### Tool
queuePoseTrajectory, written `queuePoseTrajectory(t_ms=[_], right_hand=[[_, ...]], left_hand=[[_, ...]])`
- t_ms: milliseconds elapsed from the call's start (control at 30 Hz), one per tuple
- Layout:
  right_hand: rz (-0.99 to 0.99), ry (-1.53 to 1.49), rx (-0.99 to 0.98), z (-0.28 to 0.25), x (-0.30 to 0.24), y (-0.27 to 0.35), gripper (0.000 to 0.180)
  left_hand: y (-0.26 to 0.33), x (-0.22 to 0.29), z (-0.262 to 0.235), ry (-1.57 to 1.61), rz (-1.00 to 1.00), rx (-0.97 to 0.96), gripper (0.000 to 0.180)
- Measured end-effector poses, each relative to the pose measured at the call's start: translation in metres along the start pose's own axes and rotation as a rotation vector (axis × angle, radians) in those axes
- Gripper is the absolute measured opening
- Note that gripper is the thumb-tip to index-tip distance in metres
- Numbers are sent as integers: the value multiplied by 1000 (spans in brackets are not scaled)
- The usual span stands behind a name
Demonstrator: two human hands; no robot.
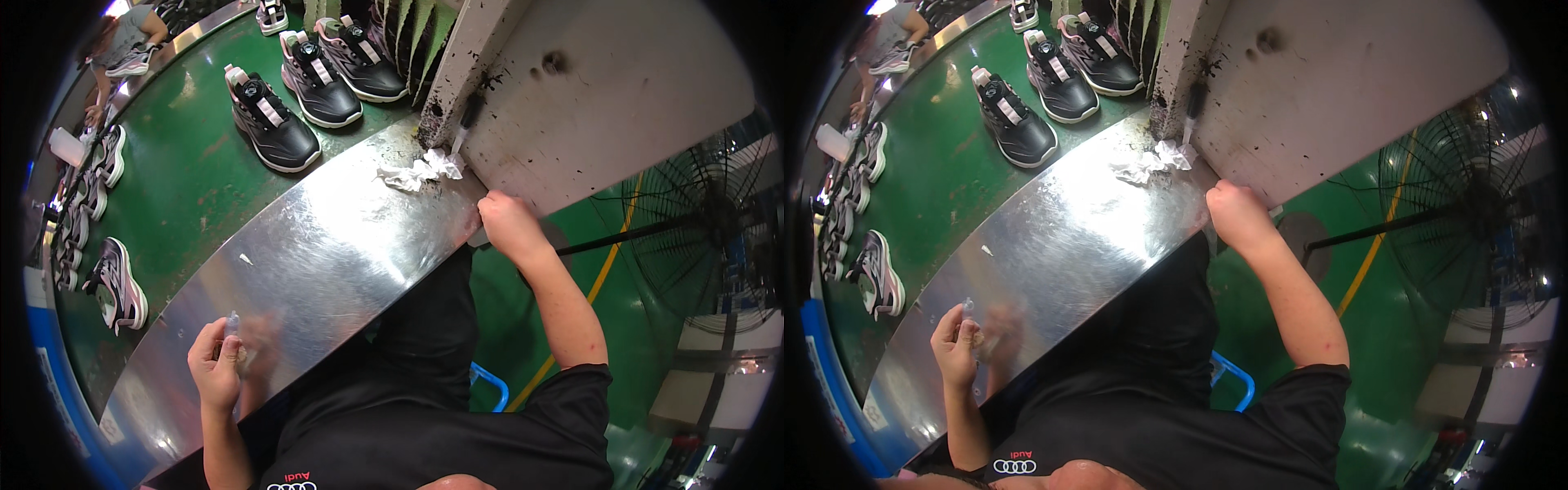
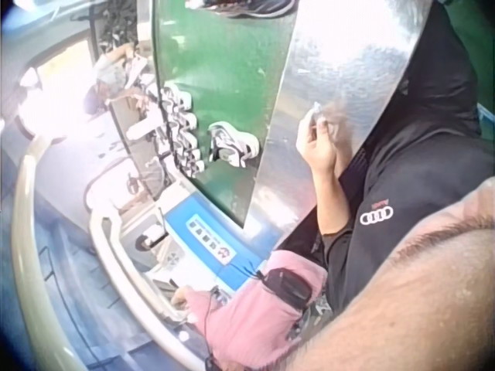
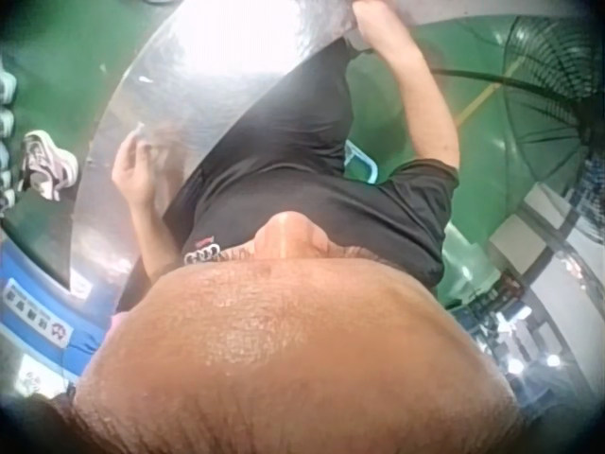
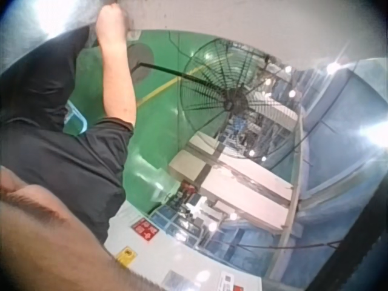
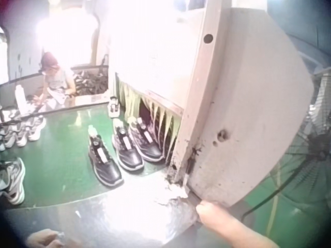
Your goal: The person cleans the edges of shoes using a cleaning solution in a syringe and a cloth. The person picks up a shoe from the assembly line, applies the solution to the sole's edge, and wipes it clean before placing it back.
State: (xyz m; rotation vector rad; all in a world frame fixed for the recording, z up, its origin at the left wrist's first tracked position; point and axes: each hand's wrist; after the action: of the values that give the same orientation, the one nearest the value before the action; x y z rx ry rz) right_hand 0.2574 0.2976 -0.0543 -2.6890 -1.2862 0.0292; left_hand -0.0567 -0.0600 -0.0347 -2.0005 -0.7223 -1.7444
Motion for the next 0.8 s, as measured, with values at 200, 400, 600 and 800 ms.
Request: queuePoseTrajectory(t_ms=[200, 400, 600, 800], right_hand=[[-20, 106, -81, -2, 0, -1, 3], [201, -641, 63, -79, -28, -27, 8], [2, -766, 118, -53, -78, -124, 11], [14, -506, 124, -10, -127, -200, 15]], left_hand=[[-2, -5, -4, -20, 13, 41, 30], [4, 3, -23, 43, 4, 157, 27], [8, 0, -27, 155, 21, 196, 29], [16, 4, -35, 141, 24, 219, 31]])
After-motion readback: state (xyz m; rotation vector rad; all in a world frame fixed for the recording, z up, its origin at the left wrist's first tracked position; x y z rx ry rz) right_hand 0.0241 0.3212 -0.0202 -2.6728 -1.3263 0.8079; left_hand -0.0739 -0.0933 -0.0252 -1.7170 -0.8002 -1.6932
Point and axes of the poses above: each hand's wrist, its own y-axis away from the middle knuckle, its own z-axis out of the palm, x = y × z, and after that the axes turned 7 degrees about y, right-handed
